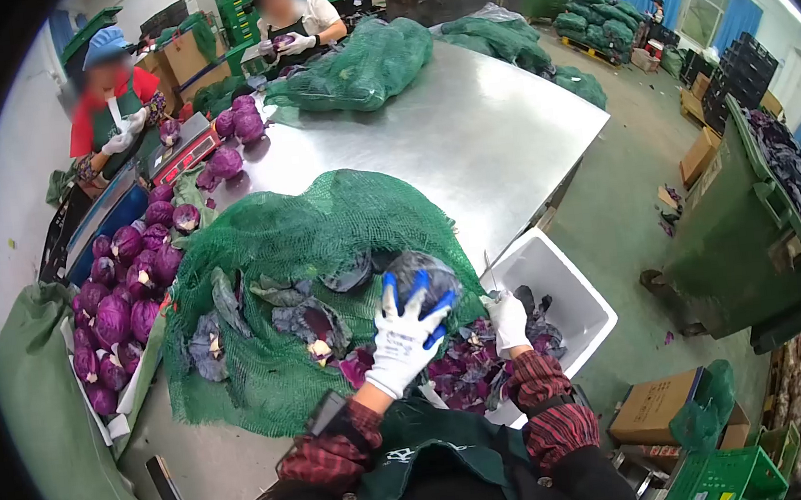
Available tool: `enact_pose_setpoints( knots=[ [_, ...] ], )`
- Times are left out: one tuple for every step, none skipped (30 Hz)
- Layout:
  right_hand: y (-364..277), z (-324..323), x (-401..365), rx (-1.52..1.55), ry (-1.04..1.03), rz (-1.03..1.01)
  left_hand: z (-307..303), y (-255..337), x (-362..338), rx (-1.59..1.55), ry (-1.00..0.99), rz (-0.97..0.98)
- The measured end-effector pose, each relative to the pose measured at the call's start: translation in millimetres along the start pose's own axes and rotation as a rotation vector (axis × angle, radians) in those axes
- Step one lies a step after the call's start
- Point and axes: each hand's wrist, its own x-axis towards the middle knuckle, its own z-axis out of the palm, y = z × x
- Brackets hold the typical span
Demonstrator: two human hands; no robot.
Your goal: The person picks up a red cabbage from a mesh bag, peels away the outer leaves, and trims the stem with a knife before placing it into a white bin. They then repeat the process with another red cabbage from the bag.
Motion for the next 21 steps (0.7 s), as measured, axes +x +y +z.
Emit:
enact_pose_setpoints(
  knots=[
    [3.7, 3.7, 3.9, 0.005, -0.011, 0.050, 20.5, 0.9, -5.7, 0.053, 0.014, 0.053],
    [-1.2, -2.1, 3.8, 0.019, 0.043, -0.026, 27.3, 5.3, -8.8, 0.037, 0.040, 0.075],
    [-6.0, -7.0, 1.7, 0.017, 0.042, -0.015, 33.3, 6.7, -13.8, 0.058, 0.093, 0.120],
    [-18.7, -16.4, -1.0, 0.287, 0.098, -0.028, 30.3, 7.7, -16.5, 0.065, 0.072, 0.148],
    [-37.0, -30.3, -6.8, 0.558, 0.153, -0.039, 25.0, 6.7, -19.7, 0.074, 0.050, 0.176],
    [-68.2, -62.1, -22.7, 0.819, -0.029, 0.163, 21.5, 4.8, -22.7, 0.031, 0.038, 0.183],
    [-85.7, -78.7, -34.8, 0.837, -0.148, 0.222, 17.5, 1.3, -25.2, -0.010, 0.025, 0.192],
    [-88.7, -72.1, -40.0, 0.759, -0.141, 0.037, 8.5, -1.1, -26.2, -0.050, 0.025, 0.207],
    [-89.9, -64.0, -45.0, 0.675, -0.132, -0.147, -2.6, -2.7, -26.8, -0.118, 0.106, 0.234],
    [-90.4, -54.5, -48.0, 0.647, -0.206, -0.143, -4.4, -11.2, -25.6, -0.306, 0.170, 0.185],
    [-88.4, -44.3, -49.4, 0.619, -0.279, -0.140, -8.9, -18.8, -22.0, -0.493, 0.231, 0.134],
    [-85.0, -36.3, -49.0, 0.488, -0.179, -0.281, -13.5, -24.7, -15.2, -0.617, 0.338, -0.039],
    [-90.0, -40.7, -50.0, 0.490, -0.179, -0.280, -13.9, -24.3, -3.8, -0.862, 0.428, -0.313],
    [-99.0, -49.9, -54.4, 0.536, -0.262, -0.239, -13.6, -37.6, 9.8, -0.827, 0.331, -0.333],
    [-104.7, -54.3, -58.2, 0.581, -0.342, -0.198, -8.7, -51.5, 23.0, -0.792, 0.234, -0.349],
    [-109.2, -53.9, -61.8, 0.694, -0.228, -0.376, -5.8, -51.4, 36.1, -0.866, 0.122, -0.275],
    [-108.9, -59.0, -61.9, 0.694, -0.223, -0.379, -3.5, -48.9, 45.3, -0.937, 0.009, -0.197],
    [-105.5, -66.5, -62.7, 0.813, -0.370, -0.178, -4.0, -46.8, 43.7, -0.761, -0.021, -0.187],
    [-103.0, -74.2, -63.8, 0.927, -0.515, 0.033, -4.8, -45.7, 43.2, -0.761, -0.028, -0.182],
    [-84.8, -62.6, -60.1, 0.689, -0.364, -0.011, -3.9, -43.4, 38.3, -0.679, -0.023, -0.186],
    [-63.1, -49.1, -59.9, 0.454, -0.155, -0.114, -2.0, -41.0, 32.5, -0.596, -0.016, -0.188]
  ],
)
